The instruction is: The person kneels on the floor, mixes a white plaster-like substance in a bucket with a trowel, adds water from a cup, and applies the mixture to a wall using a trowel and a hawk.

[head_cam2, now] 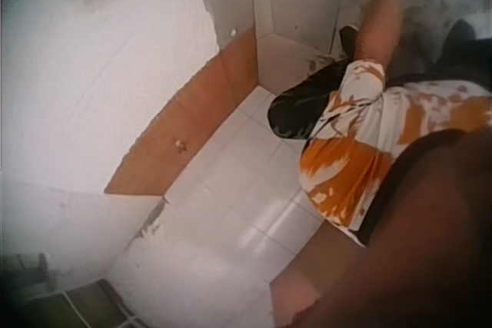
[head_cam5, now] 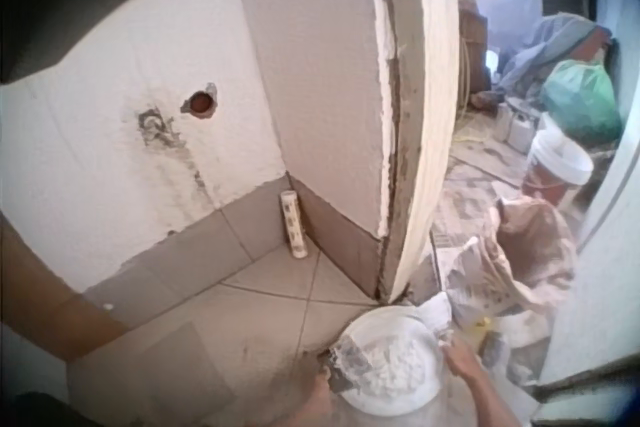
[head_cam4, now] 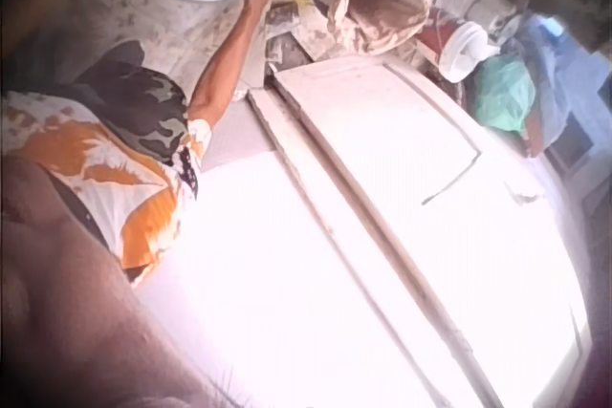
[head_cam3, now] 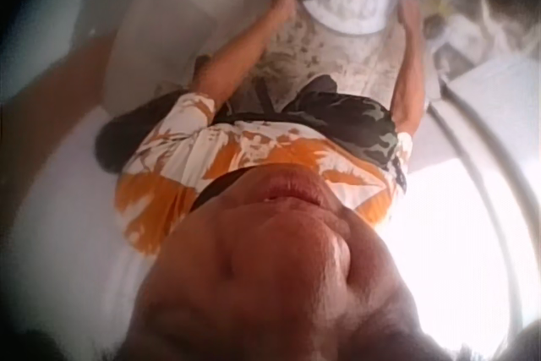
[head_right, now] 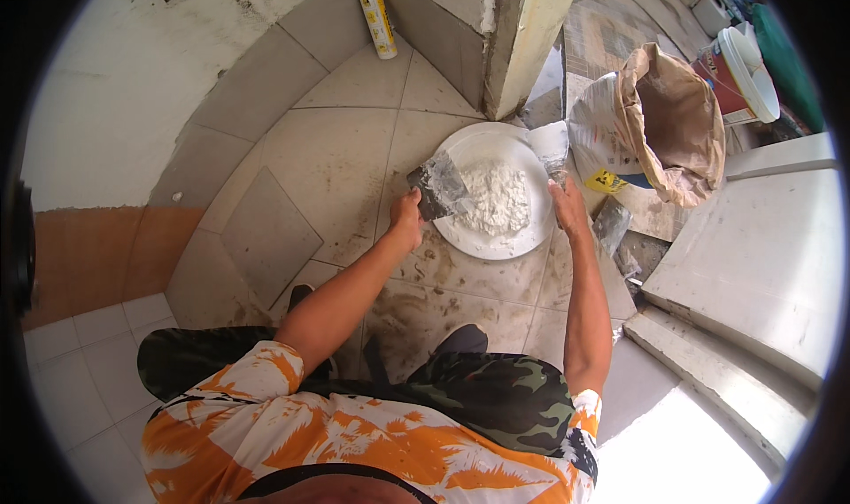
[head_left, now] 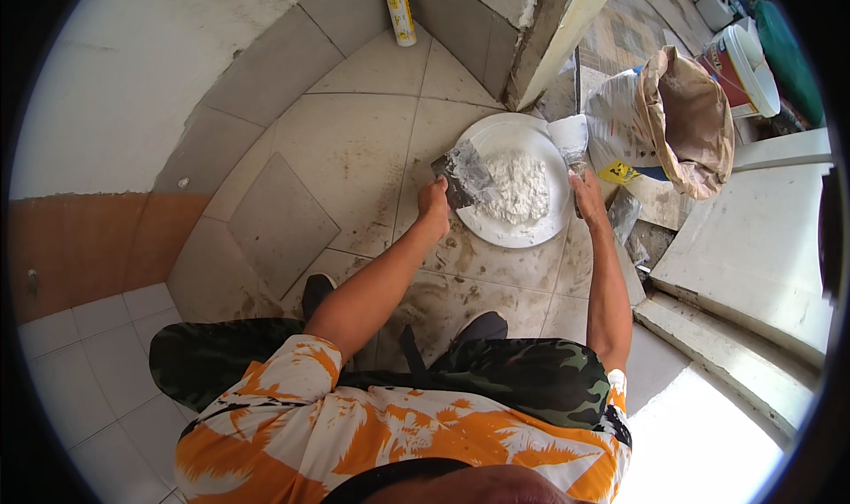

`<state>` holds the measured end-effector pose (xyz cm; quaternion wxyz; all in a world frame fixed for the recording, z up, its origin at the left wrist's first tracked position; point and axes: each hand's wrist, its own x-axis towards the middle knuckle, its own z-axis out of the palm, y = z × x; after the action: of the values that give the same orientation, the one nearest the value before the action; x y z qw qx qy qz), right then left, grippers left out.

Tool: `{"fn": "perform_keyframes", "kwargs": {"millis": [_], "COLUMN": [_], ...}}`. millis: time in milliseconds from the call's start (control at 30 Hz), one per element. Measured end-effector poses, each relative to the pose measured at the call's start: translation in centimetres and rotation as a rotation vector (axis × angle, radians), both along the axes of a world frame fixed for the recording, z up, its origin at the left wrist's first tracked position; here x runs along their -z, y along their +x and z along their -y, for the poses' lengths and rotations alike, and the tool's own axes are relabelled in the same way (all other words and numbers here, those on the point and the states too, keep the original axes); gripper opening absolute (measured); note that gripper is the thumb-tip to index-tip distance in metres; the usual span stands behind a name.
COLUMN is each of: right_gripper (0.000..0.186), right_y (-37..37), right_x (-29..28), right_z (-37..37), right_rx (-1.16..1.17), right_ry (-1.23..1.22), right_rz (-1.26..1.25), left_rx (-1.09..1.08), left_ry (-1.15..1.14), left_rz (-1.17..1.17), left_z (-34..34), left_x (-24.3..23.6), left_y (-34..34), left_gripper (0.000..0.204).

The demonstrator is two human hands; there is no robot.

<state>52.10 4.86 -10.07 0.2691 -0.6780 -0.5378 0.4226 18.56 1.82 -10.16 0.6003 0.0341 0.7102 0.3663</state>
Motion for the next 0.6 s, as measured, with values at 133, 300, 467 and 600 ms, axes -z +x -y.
{"fn": "perform_keyframes", "kwargs": {"millis": [133,300,467,600], "right_gripper": [0.049,0.046,0.044,0.04], "right_y": [0.1,-0.2,-1.3,-2.4], "right_x": [1.0,1.0,-1.0,-2.7], "right_z": [-0.9,-0.2,1.3,2.6], "right_rx": [0.043,0.133,0.15,0.156], "right_ry": [0.091,0.105,0.083,-0.041], "right_rz": [-0.081,-0.243,-0.187,-0.158], "left_rx": [-0.091,-0.109,-0.145,-0.06], "left_ry": [0.015,0.162,0.351,0.437], "left_rz": [0.025,0.037,-0.038,-0.108], "left_z": [0.2,1.1,1.0,1.5], "left_x": [-0.5,-2.0,-0.6,-1.5], "left_y": [1.4,2.4,1.8,0.1], "left_gripper": [0.031,0.03,0.023,0.027]}}
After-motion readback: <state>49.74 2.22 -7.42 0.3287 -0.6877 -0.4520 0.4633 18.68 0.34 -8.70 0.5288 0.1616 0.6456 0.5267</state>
